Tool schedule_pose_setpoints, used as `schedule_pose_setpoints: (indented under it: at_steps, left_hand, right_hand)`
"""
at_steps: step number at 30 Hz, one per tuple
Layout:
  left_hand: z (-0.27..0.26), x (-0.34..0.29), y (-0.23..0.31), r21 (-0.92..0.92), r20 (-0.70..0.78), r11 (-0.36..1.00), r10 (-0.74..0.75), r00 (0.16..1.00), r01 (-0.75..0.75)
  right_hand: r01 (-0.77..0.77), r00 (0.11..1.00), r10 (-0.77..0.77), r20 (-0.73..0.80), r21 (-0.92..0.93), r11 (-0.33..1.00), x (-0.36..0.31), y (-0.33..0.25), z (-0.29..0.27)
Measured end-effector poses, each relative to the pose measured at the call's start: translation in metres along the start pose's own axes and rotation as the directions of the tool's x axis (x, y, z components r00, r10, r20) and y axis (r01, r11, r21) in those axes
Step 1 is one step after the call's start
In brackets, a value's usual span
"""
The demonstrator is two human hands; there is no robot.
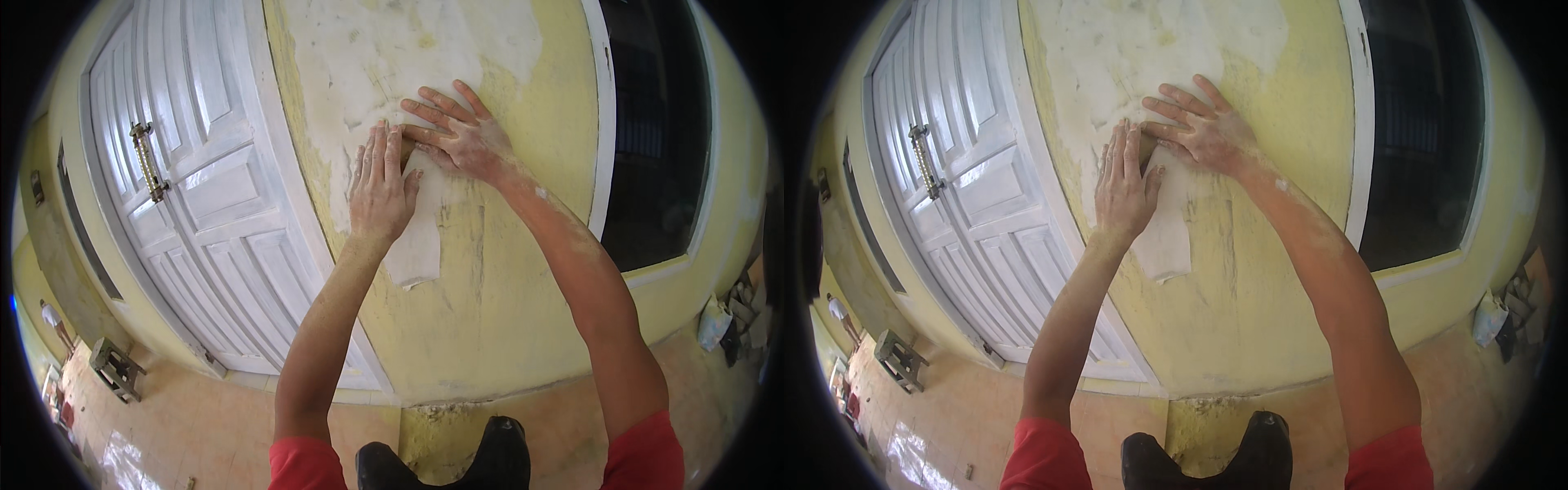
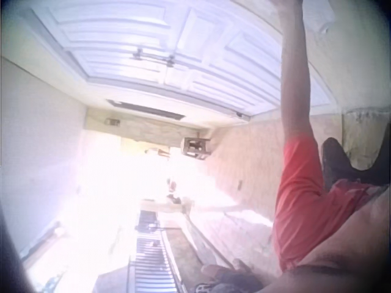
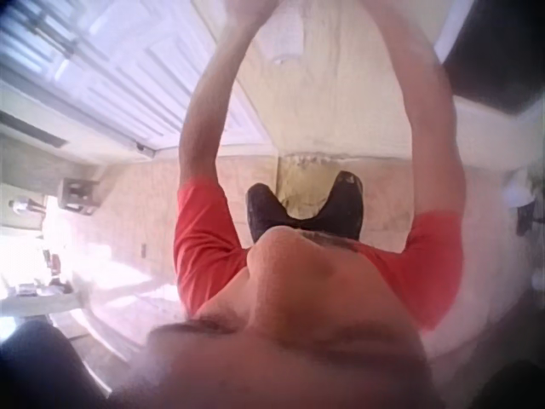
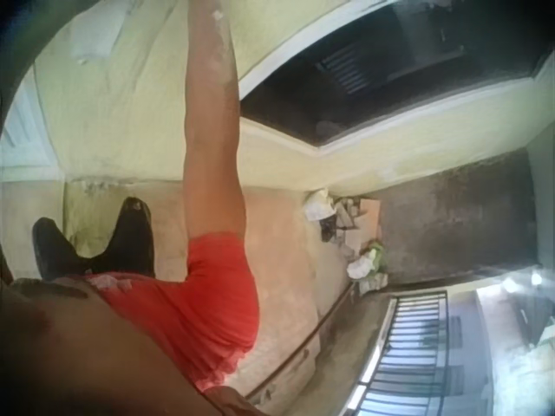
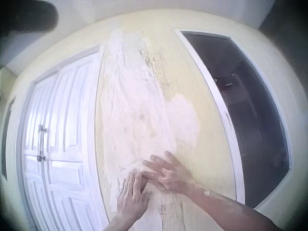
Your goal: The person walks along a tiled corridor and uses a sanding block to smooth a section of a yellow wall next to a white door. They repeatedly rub the block over the surface to even out the plaster.
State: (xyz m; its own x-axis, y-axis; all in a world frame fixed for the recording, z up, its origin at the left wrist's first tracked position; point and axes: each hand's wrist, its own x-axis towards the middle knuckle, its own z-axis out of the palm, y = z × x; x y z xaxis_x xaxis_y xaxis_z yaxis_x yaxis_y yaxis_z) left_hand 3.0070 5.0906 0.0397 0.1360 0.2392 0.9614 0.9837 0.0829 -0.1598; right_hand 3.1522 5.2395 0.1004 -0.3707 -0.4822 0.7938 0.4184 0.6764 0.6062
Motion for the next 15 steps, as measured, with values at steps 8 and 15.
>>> schedule_pose_setpoints:
  at_steps: [8, 15]
  left_hand:
    - [0.014, 0.013, -0.023, 0.279, -0.116, 0.958, -0.041, 0.992, 0.073]
    - [0.013, 0.011, -0.058, 0.213, -0.233, 0.952, 0.267, 0.935, -0.219]
  right_hand:
    - [0.034, 0.999, -0.035, -0.012, -0.068, 0.997, -0.004, 0.008, 0.003]
    - [0.039, 0.999, -0.039, -0.001, -0.051, 0.998, -0.004, -0.001, 0.006]
